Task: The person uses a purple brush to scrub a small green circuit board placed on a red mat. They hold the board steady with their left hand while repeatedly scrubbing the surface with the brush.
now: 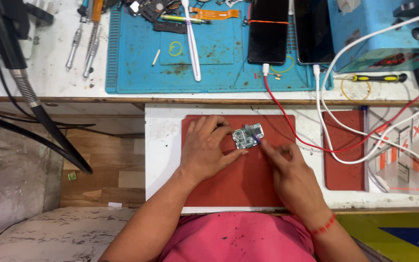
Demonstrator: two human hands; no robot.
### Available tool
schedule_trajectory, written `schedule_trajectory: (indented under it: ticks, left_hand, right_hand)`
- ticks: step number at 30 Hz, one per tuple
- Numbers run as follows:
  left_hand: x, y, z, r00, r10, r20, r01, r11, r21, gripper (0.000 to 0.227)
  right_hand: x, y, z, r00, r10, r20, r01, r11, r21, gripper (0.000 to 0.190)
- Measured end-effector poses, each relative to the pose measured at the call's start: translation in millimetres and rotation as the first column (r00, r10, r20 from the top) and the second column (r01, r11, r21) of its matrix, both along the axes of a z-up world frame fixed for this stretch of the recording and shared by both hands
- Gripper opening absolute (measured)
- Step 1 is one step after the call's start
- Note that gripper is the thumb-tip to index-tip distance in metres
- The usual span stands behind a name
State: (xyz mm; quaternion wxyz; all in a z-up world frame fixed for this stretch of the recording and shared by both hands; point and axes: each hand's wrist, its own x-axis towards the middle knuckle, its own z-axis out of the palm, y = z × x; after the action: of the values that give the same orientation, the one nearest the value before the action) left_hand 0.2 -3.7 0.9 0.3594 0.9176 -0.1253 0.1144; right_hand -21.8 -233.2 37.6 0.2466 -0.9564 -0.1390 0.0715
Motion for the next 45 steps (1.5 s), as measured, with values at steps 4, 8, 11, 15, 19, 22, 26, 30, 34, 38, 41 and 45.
schedule_trajectory:
  ticks: [4,8,11,15,19,22,26,30,34,38,41,45]
  left_hand:
    - [0,1,2,1.0,-0.004,-0.012,0.004,1.0,0.023,0.049]
    - [1,-1,6,0.999,-0.01,0.042,0.009,1.0,0.023,0.051]
    - [0,0,8,0.999,-0.022,0.034,0.021,0.999,0.035,0.05]
    - [1,0,9,1.0,-0.022,-0.002,0.022,0.998,0.06,0.048]
    - [1,0,8,0.999,-0.028,0.029,0.027,0.999,0.041,0.049]
    - [2,-1,8,1.0,-0.019,0.024,0.018,0.999,0.045,0.049]
    - [1,1,8,0.999,-0.026,0.02,0.025,0.998,0.052,0.049]
    - [0,0,6,0.999,-0.016,0.047,0.015,0.999,0.029,0.049]
    - [1,-1,6,0.999,-0.023,0.023,0.022,0.999,0.032,0.047]
    - [1,1,8,1.0,-0.024,0.012,0.024,0.999,0.038,0.047]
    - [1,-1,6,1.0,-0.018,0.009,0.018,1.0,0.019,0.046]
    - [1,1,5,0.998,-0.042,0.049,0.041,0.999,0.02,0.049]
  right_hand:
    - [0,2,2,0.994,0.075,-0.083,-0.072,0.997,0.037,0.061]
    - [-1,-5,3,0.997,0.055,-0.055,-0.053,0.998,0.044,0.062]
    - [-8,-7,1,0.998,0.006,-0.062,-0.002,0.998,0.066,0.06]
    - [-9,-11,-1,0.999,0.025,-0.039,-0.022,0.996,0.086,0.065]
    - [-11,-9,-2,0.998,-0.026,-0.062,0.03,0.998,0.058,0.058]
    - [-4,-7,-2,0.999,-0.043,-0.026,0.044,0.998,0.054,0.055]
    - [-6,-4,-4,0.998,-0.066,-0.005,0.067,0.997,0.048,0.053]
    - [-18,-4,-2,0.999,0.046,0.006,-0.046,0.995,0.089,0.055]
    - [-13,-7,-4,0.994,-0.09,-0.058,0.094,0.994,0.064,0.05]
    - [-12,0,-6,0.999,-0.001,-0.04,0.005,0.993,0.114,0.054]
    - [-5,-1,-2,0.997,-0.016,-0.071,0.021,0.997,0.081,0.058]
    - [-6,3,-2,0.999,0.044,-0.024,-0.042,0.996,0.072,0.063]
